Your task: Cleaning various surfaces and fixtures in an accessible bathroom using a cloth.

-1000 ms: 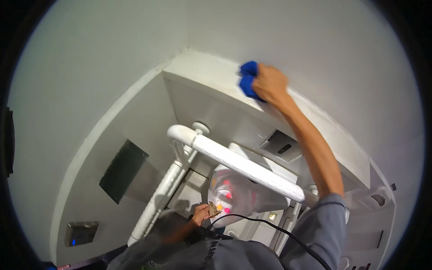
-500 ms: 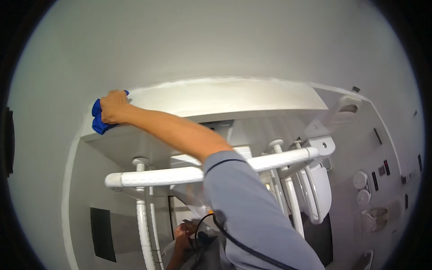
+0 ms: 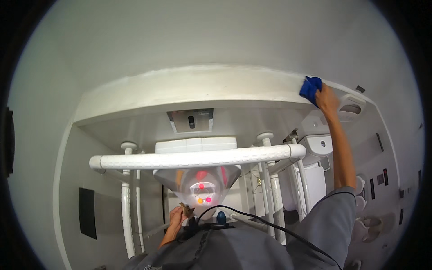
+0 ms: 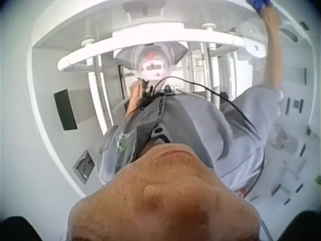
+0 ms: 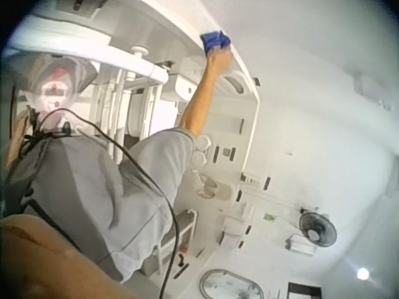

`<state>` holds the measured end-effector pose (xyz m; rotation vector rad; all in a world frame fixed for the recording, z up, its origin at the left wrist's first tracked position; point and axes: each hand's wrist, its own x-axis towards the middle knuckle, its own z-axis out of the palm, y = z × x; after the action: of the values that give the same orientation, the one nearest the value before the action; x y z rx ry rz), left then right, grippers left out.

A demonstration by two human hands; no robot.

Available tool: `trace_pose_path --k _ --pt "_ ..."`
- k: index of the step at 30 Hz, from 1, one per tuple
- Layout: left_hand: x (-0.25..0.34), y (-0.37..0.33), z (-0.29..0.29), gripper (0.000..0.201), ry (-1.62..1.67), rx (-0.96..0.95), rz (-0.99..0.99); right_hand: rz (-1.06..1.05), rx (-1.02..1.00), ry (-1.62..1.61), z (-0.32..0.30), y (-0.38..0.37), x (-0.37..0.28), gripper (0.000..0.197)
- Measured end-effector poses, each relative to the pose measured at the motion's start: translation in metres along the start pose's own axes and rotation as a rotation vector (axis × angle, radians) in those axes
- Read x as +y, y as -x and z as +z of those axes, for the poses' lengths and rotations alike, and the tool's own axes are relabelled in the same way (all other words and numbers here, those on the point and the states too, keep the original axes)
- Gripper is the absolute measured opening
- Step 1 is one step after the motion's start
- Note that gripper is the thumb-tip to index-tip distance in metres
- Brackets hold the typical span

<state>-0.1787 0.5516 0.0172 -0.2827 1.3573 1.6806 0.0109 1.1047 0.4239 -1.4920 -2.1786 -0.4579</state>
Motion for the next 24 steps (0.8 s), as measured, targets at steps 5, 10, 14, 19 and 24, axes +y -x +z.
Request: trace_pose_path --k 5,10,14,19,24 --pt "-0.001 0.008 0.013 0.02 -0.072 -0.054 0.02 -0.152 0.04 -0.037 -0.005 0.016 -0.04 0.032" --pt "-0.017 0.004 -0.013 0.021 0.08 -0.084 0.125 -0.558 0.024 -0.411 -0.042 0.066 -0.205 0.028" --pt "-0.005 -0.013 -0.024 0.01 -1.113 0.026 0.868 -0.82 -0.006 -0.546 -0.076 0.103 -0.338 0.025" --pt "0.017 0.013 -0.008 0.012 0.125 0.07 0.178 -1.019 0.113 -0.777 -0.095 0.146 -0.516 0.019" --pt "0.005 0.026 -0.035 0.022 0.333 -0.074 0.235 -1.061 0.13 -0.893 -0.119 0.185 -0.634 0.024"
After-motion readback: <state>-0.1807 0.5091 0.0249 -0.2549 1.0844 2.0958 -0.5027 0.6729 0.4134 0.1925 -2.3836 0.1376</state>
